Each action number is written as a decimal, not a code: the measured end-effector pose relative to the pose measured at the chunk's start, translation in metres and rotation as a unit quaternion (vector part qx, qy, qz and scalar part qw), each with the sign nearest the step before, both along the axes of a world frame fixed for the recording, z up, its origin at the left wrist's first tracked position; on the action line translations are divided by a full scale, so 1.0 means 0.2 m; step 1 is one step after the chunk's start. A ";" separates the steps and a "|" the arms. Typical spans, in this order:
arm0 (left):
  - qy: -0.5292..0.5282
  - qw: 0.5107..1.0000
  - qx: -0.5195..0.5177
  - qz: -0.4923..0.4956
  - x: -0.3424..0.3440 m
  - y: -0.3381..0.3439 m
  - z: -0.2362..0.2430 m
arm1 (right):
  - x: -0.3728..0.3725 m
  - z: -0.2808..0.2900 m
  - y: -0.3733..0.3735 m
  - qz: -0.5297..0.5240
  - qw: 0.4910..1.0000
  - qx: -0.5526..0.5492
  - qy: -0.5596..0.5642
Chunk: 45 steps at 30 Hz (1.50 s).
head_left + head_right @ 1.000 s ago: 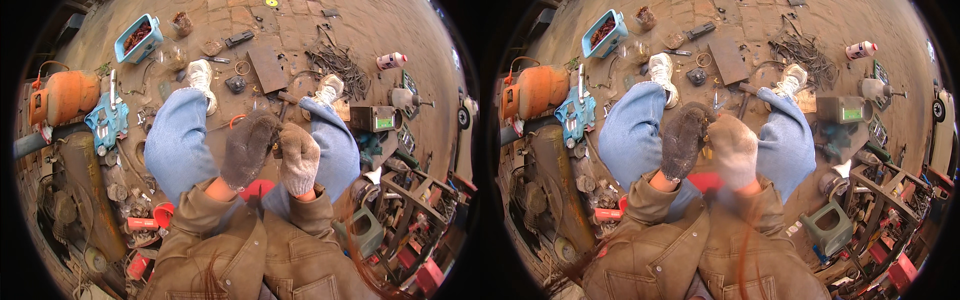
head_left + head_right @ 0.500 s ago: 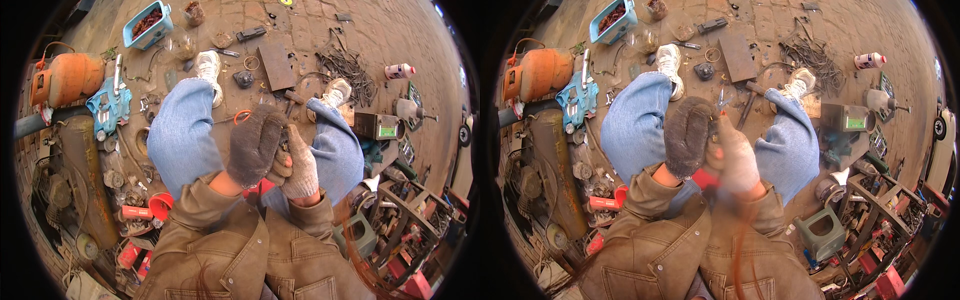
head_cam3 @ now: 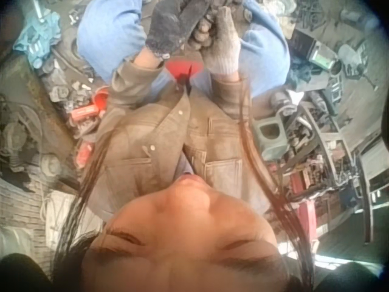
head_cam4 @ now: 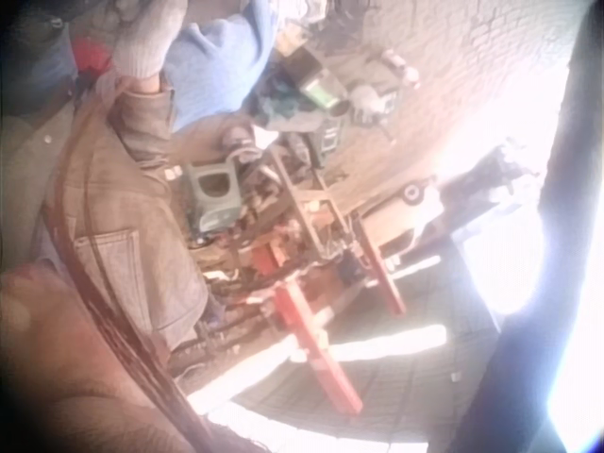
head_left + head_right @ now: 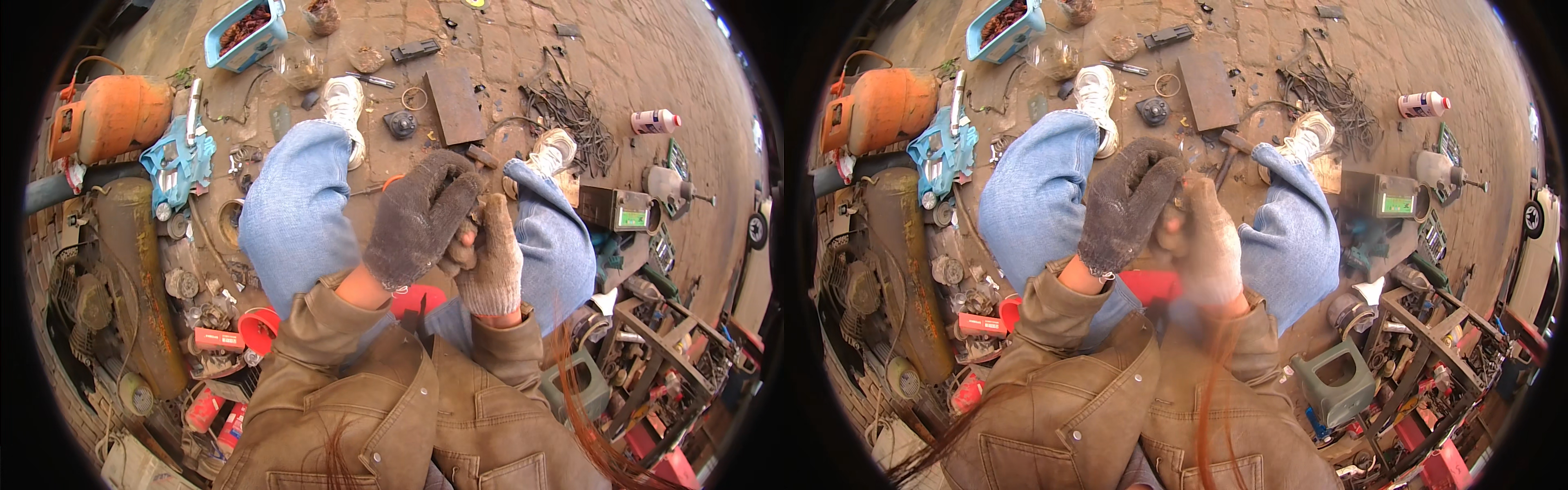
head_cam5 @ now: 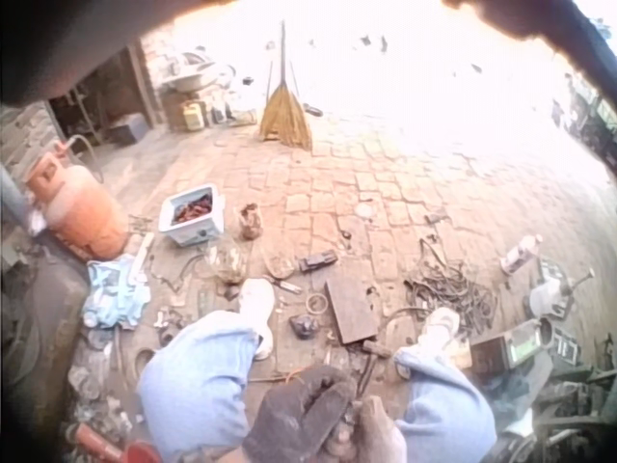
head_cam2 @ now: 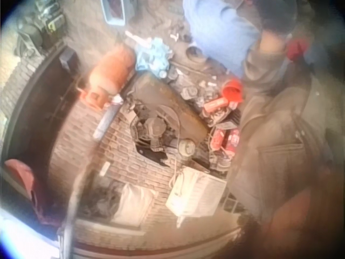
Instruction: The person sits on the ground and uses orange-handled shears to cut small metal rods into shorter pieces. They repeatedly pick up rods, position them in the shears, cut, and place the pieces on the ground.
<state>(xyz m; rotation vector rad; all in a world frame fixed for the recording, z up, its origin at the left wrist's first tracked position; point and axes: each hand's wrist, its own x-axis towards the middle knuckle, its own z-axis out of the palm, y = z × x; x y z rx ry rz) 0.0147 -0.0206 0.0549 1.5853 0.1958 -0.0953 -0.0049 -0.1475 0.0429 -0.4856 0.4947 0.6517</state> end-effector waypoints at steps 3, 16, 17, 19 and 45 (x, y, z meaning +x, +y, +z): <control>-0.011 1.000 -0.005 0.028 0.01 0.01 -0.01 | -0.02 0.02 0.02 0.010 0.981 -0.154 -0.120; 0.043 0.989 -0.135 0.053 -0.01 0.02 0.00 | -0.02 -0.01 -0.03 0.045 0.959 -0.174 -0.218; 0.019 0.991 -0.125 0.040 -0.01 0.02 0.01 | -0.01 -0.01 -0.05 0.064 0.957 -0.171 -0.226; -0.018 0.994 -0.103 0.023 -0.02 0.03 0.02 | -0.01 0.00 -0.06 0.088 0.941 -0.202 -0.256; -0.057 0.992 -0.110 0.020 -0.08 0.04 0.01 | 0.01 0.00 -0.06 0.001 0.727 -0.405 -0.554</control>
